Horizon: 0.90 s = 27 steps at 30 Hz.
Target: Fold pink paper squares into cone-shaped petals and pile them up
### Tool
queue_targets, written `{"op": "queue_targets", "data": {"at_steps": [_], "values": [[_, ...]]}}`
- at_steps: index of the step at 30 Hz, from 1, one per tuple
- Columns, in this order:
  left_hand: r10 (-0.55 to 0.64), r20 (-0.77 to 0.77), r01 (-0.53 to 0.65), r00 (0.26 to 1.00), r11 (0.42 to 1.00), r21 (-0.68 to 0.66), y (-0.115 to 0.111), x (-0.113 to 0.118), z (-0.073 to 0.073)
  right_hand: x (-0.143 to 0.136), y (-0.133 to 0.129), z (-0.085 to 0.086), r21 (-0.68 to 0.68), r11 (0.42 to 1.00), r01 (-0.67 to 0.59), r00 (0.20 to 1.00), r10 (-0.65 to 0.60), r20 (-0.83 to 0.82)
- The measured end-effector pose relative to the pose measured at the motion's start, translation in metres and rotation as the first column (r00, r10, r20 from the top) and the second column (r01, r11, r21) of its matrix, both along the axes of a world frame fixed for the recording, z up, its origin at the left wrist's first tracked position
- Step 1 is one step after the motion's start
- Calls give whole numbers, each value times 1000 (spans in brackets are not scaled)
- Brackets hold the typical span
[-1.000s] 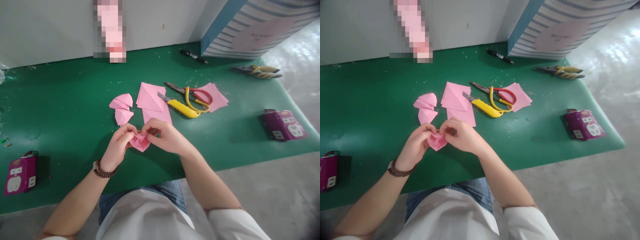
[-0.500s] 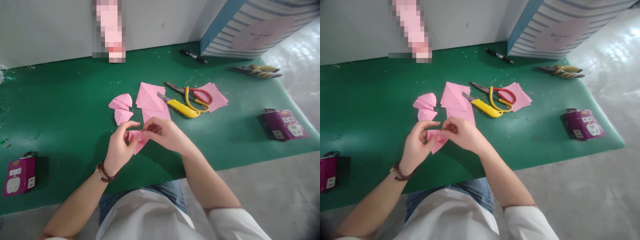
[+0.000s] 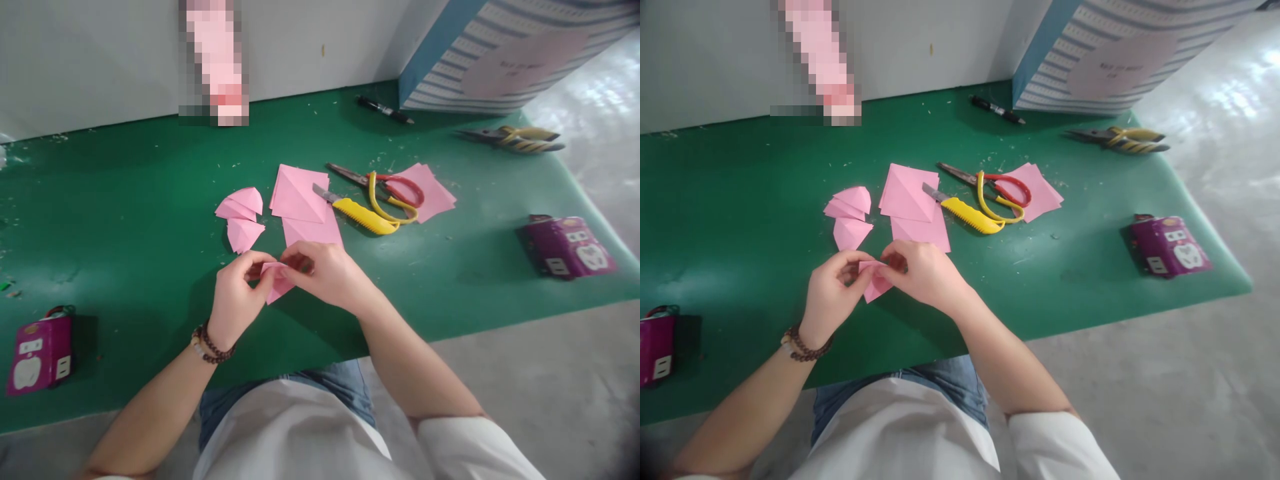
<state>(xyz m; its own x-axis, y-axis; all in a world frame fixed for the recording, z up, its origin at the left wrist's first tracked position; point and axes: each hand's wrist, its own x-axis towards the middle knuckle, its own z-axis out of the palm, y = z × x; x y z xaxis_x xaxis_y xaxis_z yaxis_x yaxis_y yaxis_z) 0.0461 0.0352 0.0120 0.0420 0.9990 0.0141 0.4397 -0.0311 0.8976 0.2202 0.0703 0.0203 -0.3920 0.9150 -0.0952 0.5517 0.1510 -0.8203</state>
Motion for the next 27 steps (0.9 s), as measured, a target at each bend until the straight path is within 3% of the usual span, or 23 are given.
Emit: {"op": "queue_targets", "data": {"at_steps": [6,14,20,27], "values": [[4,24,-3,1000,1000,-26,-1,1,1,1,0,-4,11,1000,-9,998,8,67],[51,-59,-46,997,996,76,0,-2,-2,0,0,-4,0,1000,11,1000,-11,29],[-8,108,20,994,994,-111,0,1,-5,3,1,-4,3,1000,17,999,-17,27],[-6,73,17,997,988,-156,2,1,-11,-3,-3,-3,38,999,-15,999,13,49]]}}
